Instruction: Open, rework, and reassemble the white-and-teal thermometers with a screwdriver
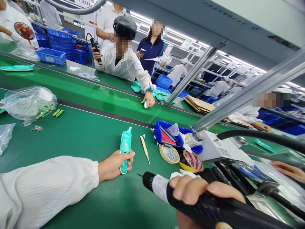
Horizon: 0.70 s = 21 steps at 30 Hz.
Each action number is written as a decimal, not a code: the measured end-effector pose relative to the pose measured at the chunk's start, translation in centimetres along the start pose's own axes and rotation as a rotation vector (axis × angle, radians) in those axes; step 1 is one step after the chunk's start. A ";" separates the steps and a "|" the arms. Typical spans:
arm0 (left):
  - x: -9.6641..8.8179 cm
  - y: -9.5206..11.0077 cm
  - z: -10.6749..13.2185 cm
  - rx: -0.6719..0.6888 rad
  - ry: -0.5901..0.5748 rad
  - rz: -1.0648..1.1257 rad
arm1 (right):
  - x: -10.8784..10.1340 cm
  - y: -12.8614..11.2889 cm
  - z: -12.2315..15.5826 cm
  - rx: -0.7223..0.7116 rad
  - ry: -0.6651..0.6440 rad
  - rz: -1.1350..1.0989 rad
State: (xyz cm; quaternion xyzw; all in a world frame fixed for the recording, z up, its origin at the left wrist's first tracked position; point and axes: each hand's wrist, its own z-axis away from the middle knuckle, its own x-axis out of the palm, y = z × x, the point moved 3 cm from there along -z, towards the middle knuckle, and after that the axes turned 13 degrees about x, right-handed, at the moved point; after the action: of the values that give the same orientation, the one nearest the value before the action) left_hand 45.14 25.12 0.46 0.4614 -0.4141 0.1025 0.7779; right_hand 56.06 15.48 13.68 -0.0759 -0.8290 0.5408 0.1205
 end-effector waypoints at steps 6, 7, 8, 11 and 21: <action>0.1 0.2 0.2 -0.009 -0.003 -0.004 | -4.1 -1.8 -0.6 -0.081 -0.300 0.788; 0.0 0.2 0.2 -0.011 0.001 0.001 | -4.8 -1.3 -0.3 -0.111 -0.321 0.884; 0.0 0.1 0.2 -0.014 0.001 0.005 | -5.6 -0.5 0.2 -0.139 -0.327 0.972; 0.1 0.1 0.3 -0.023 -0.010 0.004 | -7.9 2.7 2.1 -0.166 -0.331 1.213; -0.4 0.9 1.2 0.007 -0.027 -0.141 | -13.3 5.4 3.1 -0.402 -0.574 1.659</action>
State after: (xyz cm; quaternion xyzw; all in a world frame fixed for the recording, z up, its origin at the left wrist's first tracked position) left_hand 43.77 24.77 1.02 0.4934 -0.3907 0.0426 0.7760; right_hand 67.91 11.54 5.99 -0.5313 -0.5851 0.2968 -0.5359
